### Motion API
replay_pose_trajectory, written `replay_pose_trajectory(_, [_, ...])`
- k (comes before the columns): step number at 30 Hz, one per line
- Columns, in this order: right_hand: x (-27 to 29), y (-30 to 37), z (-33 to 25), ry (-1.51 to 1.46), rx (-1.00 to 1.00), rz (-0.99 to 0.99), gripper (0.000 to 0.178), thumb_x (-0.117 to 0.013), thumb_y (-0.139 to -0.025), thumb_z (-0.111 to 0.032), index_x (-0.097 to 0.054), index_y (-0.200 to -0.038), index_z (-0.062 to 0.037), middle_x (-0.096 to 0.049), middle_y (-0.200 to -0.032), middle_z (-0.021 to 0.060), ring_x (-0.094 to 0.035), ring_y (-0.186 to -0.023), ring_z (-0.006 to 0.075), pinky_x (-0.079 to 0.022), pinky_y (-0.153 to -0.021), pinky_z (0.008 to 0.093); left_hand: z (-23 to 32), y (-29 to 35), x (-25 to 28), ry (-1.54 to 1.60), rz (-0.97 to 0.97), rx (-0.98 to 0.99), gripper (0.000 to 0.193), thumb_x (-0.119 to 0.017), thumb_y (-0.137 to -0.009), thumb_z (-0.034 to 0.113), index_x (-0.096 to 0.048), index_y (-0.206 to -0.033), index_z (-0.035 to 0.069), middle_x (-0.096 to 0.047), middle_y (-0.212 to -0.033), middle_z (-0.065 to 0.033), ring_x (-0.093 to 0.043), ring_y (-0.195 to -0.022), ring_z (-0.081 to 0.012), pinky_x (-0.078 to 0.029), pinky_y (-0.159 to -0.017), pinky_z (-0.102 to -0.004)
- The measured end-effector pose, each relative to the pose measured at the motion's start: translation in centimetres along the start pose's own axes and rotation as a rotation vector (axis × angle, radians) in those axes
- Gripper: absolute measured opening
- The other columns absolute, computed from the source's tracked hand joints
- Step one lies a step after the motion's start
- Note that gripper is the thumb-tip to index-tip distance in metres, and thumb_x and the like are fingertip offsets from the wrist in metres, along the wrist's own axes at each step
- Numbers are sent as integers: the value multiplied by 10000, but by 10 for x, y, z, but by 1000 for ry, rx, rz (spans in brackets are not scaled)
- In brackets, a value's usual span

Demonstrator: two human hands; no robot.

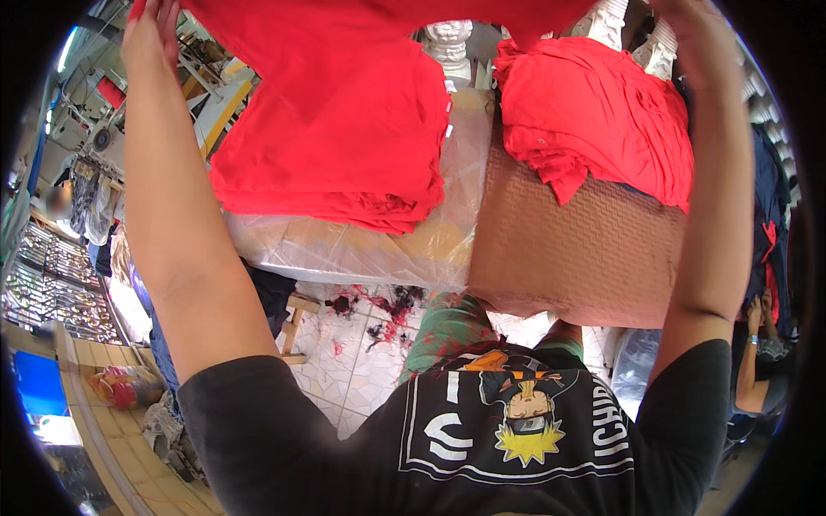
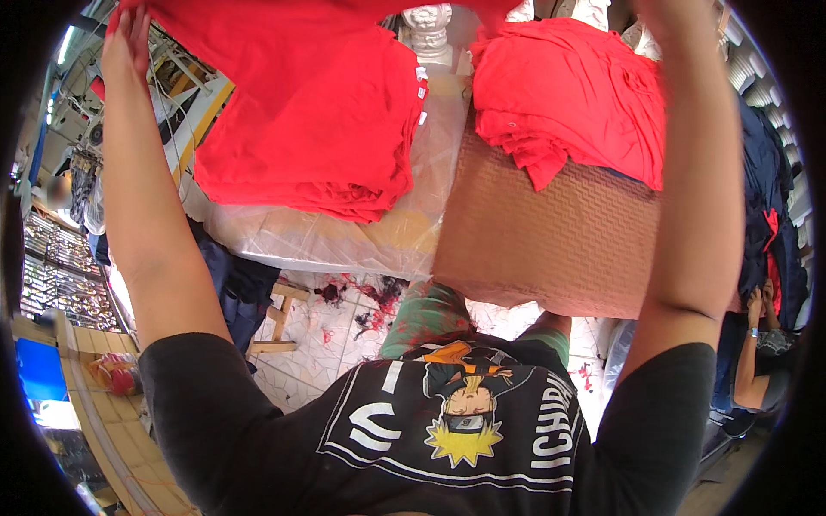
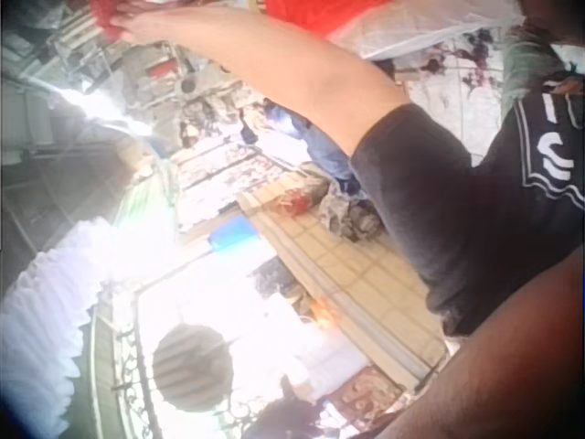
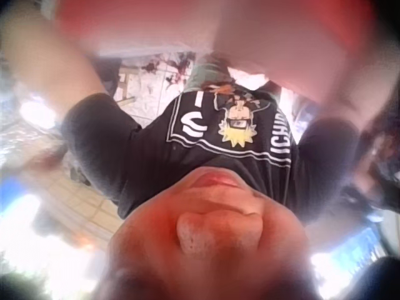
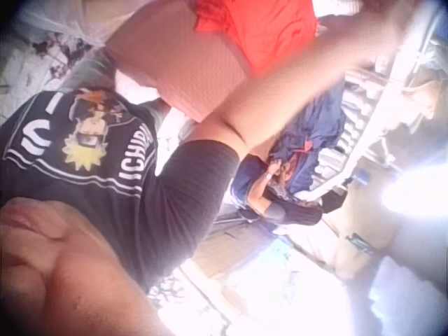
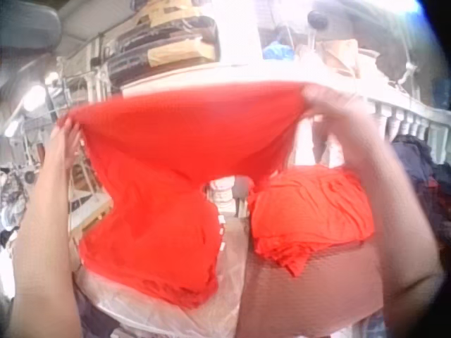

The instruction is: The person trims loose threads from red shirts using a small pair of snips. The person handles several shirts one by one, inspecting the seams and removing excess thread before setting each one aside.

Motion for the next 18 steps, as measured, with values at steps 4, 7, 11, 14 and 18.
replay_pose_trajectory(4, [-106,73,102,-149,-336,-302,207,-624,-893,-157,-698,-1041,-33,-707,-989,55,-636,-936,112,-471,-879,255,-66,83,96,-72,368,104,212,-488,-965,37,-535,-1172,39,-597,-1170,-125,-602,-1055,-293,-499,-956,-465])
replay_pose_trajectory(7, [-179,177,133,8,-421,-837,220,-659,-852,-113,-676,-1063,-53,-677,-1098,111,-652,-979,194,-513,-860,334,-114,161,214,-304,483,309,192,-520,-966,188,-571,-1130,102,-637,-1068,-72,-638,-922,-187,-536,-737,-327])
replay_pose_trajectory(11, [-144,253,129,345,-92,-1295,352,-669,-815,-203,-638,-1137,-67,-644,-1131,143,-603,-1026,355,-483,-890,447,-149,272,237,-448,713,516,206,-499,-955,144,-585,-1116,48,-637,-1083,-104,-628,-959,-209,-514,-803,-334])
replay_pose_trajectory(14, [-87,268,150,374,-257,-1113,363,-673,-803,-262,-648,-1116,-79,-650,-1106,148,-606,-1019,360,-477,-889,450,-150,308,207,-641,837,414,220,-482,-947,111,-595,-1105,9,-637,-1094,-129,-620,-986,-225,-498,-853,-340])
replay_pose_trajectory(18, [2,288,178,687,-376,-846,377,-675,-813,-220,-625,-1150,-59,-614,-1158,162,-558,-1094,358,-456,-920,436,-156,291,42,-525,494,43,242,-461,-936,67,-609,-1091,-45,-637,-1109,-161,-610,-1023,-247,-477,-919,-347])
Point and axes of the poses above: each hand's wrist, its own y-axis away from the middle knuckle, its own x-axis out of the back of the hand, z = x × y, the point moved 4 cm from there along -y, towards the middle knuckle
